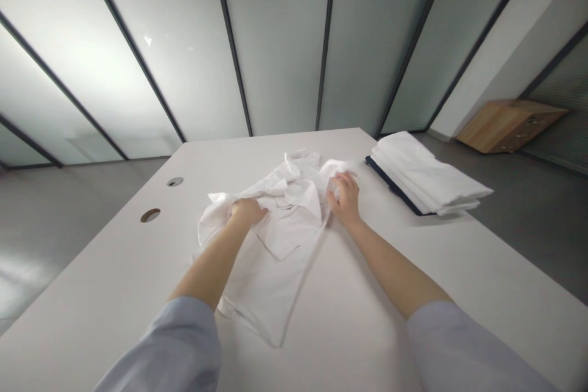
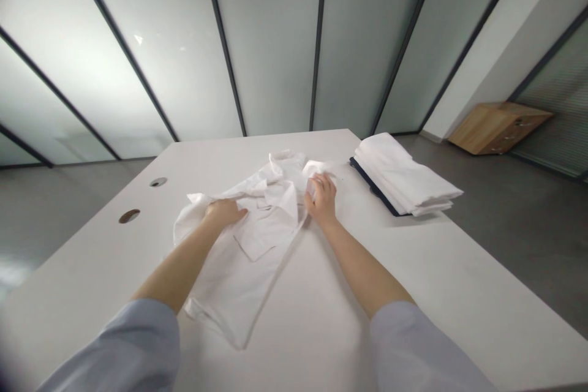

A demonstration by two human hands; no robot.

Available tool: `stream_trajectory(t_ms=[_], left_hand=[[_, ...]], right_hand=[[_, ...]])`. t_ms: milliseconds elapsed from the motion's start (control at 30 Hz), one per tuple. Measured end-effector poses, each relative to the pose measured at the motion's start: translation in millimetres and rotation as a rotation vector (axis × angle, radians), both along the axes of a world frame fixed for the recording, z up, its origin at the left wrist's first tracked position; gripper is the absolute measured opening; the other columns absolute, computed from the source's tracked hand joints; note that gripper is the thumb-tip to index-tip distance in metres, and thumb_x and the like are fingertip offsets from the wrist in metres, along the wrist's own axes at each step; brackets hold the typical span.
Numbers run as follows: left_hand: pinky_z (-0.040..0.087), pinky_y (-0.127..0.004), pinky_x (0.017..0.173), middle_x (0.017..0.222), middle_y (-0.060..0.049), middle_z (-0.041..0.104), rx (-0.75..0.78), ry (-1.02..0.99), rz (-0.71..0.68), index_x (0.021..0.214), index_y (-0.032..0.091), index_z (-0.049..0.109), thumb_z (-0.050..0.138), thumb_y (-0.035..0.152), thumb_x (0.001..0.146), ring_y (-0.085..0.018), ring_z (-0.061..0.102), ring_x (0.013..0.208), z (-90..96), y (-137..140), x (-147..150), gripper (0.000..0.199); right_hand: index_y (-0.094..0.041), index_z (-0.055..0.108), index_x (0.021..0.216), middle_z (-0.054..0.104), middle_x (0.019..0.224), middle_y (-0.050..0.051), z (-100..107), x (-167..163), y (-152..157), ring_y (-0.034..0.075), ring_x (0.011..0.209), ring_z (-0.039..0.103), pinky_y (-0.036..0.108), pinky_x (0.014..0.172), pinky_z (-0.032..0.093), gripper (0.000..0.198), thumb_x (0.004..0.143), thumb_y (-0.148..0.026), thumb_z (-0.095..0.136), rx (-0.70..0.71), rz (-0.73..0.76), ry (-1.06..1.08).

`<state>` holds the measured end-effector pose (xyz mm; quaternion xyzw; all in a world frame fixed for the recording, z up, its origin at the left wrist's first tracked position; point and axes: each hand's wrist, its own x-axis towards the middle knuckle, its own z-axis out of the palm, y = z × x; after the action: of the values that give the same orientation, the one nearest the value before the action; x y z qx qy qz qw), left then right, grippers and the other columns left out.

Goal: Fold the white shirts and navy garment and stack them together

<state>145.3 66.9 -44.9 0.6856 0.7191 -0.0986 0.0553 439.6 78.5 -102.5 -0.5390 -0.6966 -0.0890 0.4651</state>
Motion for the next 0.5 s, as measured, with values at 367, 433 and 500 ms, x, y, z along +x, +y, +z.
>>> stream_trajectory(t_ms=[367,433,500], left_hand=[[0.034,-0.042,0.106,0.154,-0.017,0.032,0.592,-0.156,-0.222,0.144,0.018,0.037,0.051,0.032,0.087,-0.032,0.032,0.139,-29.1,-8.4,35.1,0.061],[0.029,-0.043,0.110,0.156,-0.014,0.030,0.628,-0.140,-0.311,0.149,0.022,0.032,0.050,0.028,0.087,-0.031,0.026,0.143,-33.0,-1.2,31.8,0.064],[0.033,-0.042,0.107,0.145,-0.014,0.046,0.558,-0.151,-0.340,0.147,0.022,0.036,0.047,0.027,0.088,-0.029,0.038,0.136,-35.4,9.6,27.6,0.060]], right_hand=[[-0.014,0.046,0.142,0.047,0.146,0.015,3.2,-21.6,-10.6,0.025,0.133,0.046,0.039,0.111,0.033,0.059,0.088,-0.036,0.056,-0.561,0.415,-0.347],[-0.014,0.046,0.142,0.046,0.147,0.014,2.3,-21.6,-10.1,0.024,0.133,0.046,0.039,0.111,0.033,0.057,0.089,-0.035,0.054,-0.565,0.425,-0.331],[-0.015,0.045,0.143,0.046,0.147,0.013,0.8,-22.8,-9.4,0.024,0.133,0.046,0.038,0.111,0.034,0.056,0.091,-0.034,0.051,-0.562,0.418,-0.275]])
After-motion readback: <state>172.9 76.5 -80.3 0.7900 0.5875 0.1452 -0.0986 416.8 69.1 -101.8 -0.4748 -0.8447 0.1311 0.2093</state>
